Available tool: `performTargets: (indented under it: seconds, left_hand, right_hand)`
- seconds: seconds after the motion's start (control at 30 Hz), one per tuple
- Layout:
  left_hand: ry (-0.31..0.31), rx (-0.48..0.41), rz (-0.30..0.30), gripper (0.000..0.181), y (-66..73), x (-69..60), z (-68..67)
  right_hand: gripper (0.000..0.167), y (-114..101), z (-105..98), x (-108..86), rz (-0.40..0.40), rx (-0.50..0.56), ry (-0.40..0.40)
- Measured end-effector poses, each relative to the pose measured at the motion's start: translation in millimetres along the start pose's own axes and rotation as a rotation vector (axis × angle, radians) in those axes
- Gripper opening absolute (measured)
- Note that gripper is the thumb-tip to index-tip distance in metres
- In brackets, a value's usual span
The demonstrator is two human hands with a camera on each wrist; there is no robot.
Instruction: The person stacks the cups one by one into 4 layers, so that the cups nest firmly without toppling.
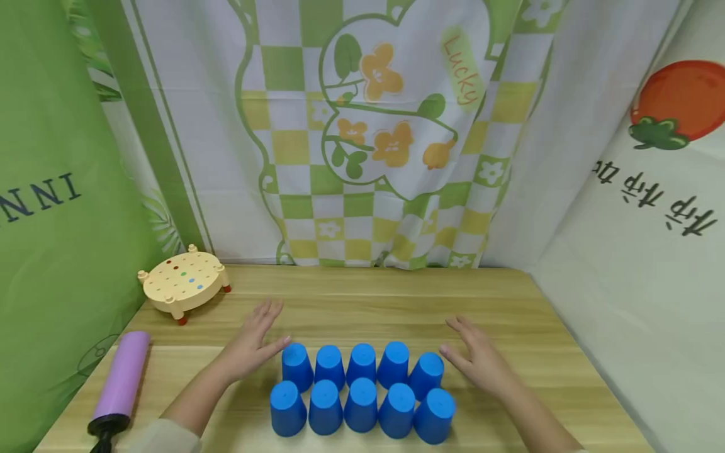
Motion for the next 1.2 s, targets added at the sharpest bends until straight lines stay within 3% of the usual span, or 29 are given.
performTargets:
  seconds: [0.27, 0.5, 0.87, 1.1, 1.2]
  left_hand:
    - [-0.137, -0.263, 0.048, 0.063, 19.3, -5.5, 21.3]
    - [-0.204, -0.287, 0.064, 0.062, 18.8, -5.8, 31.3]
    - [-0.188, -0.296, 0.008, 0.060, 11.8, -4.0, 28.9]
    - [-0.139, -0.282, -0.022, 0.060, 10.6, 7.7, 13.9]
    - [-0.112, -0.281, -0.016, 0.060, 13.8, 15.9, 6.1]
  right_hand:
    - [0.053, -7.1, 18.7, -9.0, 0.034, 0.269, -0.139]
    - [0.052, -6.9, 34.6, -10.7, 0.043, 0.353, -0.250]
    - [0.056, -7.1, 34.1, -3.5, 0.038, 0.343, -0.268]
    - [0.054, -1.5, 21.5, 6.9, 0.073, 0.295, -0.201]
    - [0.053, -5.1, 14.1, 17.0, 0.048, 0.292, -0.170]
Point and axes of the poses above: each hand's wrist, its own x-axis towards the middle knuckle, its own z-axis out of the palm, y = z × x, the point moved 10 cm from there along x, towards the middle knuckle, and after that the axes turned 4 degrees about -z, right-handed, at the moved point
